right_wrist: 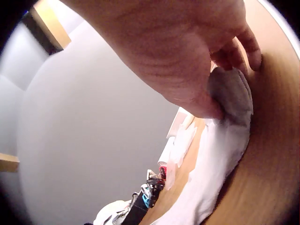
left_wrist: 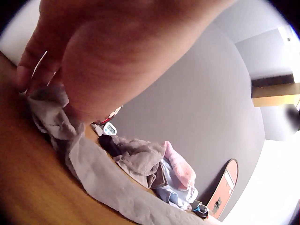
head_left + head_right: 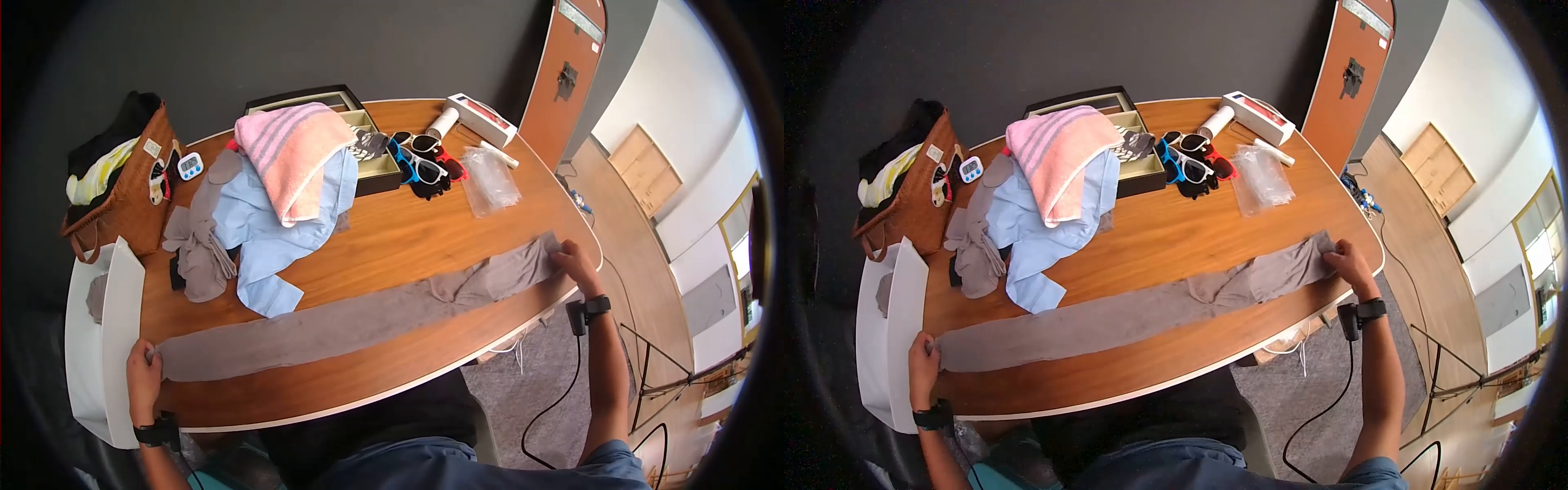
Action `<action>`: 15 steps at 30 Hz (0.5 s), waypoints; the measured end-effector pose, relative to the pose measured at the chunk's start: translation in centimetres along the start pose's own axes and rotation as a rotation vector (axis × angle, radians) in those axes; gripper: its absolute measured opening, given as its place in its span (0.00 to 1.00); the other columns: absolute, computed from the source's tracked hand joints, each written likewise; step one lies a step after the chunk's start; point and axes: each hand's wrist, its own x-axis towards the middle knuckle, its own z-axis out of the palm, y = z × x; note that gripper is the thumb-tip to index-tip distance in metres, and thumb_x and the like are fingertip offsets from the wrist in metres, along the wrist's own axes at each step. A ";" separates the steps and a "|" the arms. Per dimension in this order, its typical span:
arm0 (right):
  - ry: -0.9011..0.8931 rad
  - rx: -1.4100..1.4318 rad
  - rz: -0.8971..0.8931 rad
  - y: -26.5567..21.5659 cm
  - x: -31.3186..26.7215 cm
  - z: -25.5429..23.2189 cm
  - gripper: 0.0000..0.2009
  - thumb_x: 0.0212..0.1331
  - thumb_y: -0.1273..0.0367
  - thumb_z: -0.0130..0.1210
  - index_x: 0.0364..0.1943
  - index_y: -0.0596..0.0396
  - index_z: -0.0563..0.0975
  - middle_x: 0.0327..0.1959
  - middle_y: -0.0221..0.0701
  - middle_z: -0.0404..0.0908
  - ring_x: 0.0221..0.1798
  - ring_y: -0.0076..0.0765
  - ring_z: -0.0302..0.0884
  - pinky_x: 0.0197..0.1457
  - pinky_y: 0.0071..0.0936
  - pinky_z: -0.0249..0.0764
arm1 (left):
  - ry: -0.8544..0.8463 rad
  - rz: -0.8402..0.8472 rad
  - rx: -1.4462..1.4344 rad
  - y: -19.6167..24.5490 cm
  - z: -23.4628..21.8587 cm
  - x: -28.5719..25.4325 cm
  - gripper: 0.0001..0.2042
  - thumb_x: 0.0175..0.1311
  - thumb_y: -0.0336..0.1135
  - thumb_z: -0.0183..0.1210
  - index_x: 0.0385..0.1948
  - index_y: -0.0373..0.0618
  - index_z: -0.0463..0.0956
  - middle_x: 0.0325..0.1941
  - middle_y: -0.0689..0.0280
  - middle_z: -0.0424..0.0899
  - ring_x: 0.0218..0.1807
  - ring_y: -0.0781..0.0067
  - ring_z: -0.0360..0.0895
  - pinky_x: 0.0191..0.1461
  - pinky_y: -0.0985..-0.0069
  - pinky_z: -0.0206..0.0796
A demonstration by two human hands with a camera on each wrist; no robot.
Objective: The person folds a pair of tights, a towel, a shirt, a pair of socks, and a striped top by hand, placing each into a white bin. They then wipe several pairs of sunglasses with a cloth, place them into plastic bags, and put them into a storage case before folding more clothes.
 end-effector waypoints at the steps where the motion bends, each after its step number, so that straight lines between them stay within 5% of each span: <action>1: -0.058 0.189 0.104 0.9 0.8 -0.3 0.11 0.55 0.66 0.60 0.38 0.56 0.75 0.27 0.26 0.74 0.27 0.23 0.72 0.29 0.24 0.69 | 0.002 -0.006 0.003 -0.1 0.1 -0.2 0.05 0.60 0.24 0.54 0.35 0.35 0.68 0.33 0.49 0.75 0.37 0.43 0.71 0.45 0.62 0.66; 4: 0.002 0.444 0.077 1.2 1.5 -1.1 0.10 0.57 0.68 0.58 0.39 0.54 0.73 0.30 0.27 0.74 0.29 0.22 0.74 0.28 0.22 0.71 | 0.115 0.082 -0.118 0.3 0.4 -0.6 0.05 0.61 0.24 0.54 0.34 0.36 0.66 0.30 0.55 0.72 0.33 0.54 0.71 0.42 0.68 0.65; 7: 0.108 0.509 0.021 1.8 3.3 -3.4 0.07 0.60 0.69 0.57 0.39 0.52 0.72 0.34 0.28 0.75 0.33 0.24 0.77 0.31 0.25 0.78 | -0.002 0.075 -0.349 1.5 1.1 -0.2 0.06 0.61 0.23 0.54 0.37 0.40 0.67 0.31 0.67 0.71 0.36 0.77 0.69 0.41 0.78 0.63; 11: 0.306 0.478 -0.138 1.9 5.0 -7.2 0.08 0.61 0.69 0.57 0.42 0.52 0.74 0.33 0.26 0.75 0.33 0.21 0.73 0.30 0.21 0.70 | -0.069 0.160 -0.595 5.7 3.1 -0.3 0.14 0.59 0.22 0.57 0.46 0.42 0.69 0.35 0.71 0.71 0.37 0.79 0.69 0.43 0.81 0.64; 15: 0.356 0.334 -0.392 -6.8 2.2 -7.5 0.10 0.63 0.71 0.55 0.47 0.56 0.73 0.37 0.27 0.77 0.38 0.21 0.74 0.42 0.20 0.71 | -0.278 0.201 -0.689 12.2 2.8 -1.7 0.21 0.61 0.24 0.59 0.57 0.43 0.69 0.39 0.70 0.74 0.43 0.81 0.71 0.47 0.81 0.66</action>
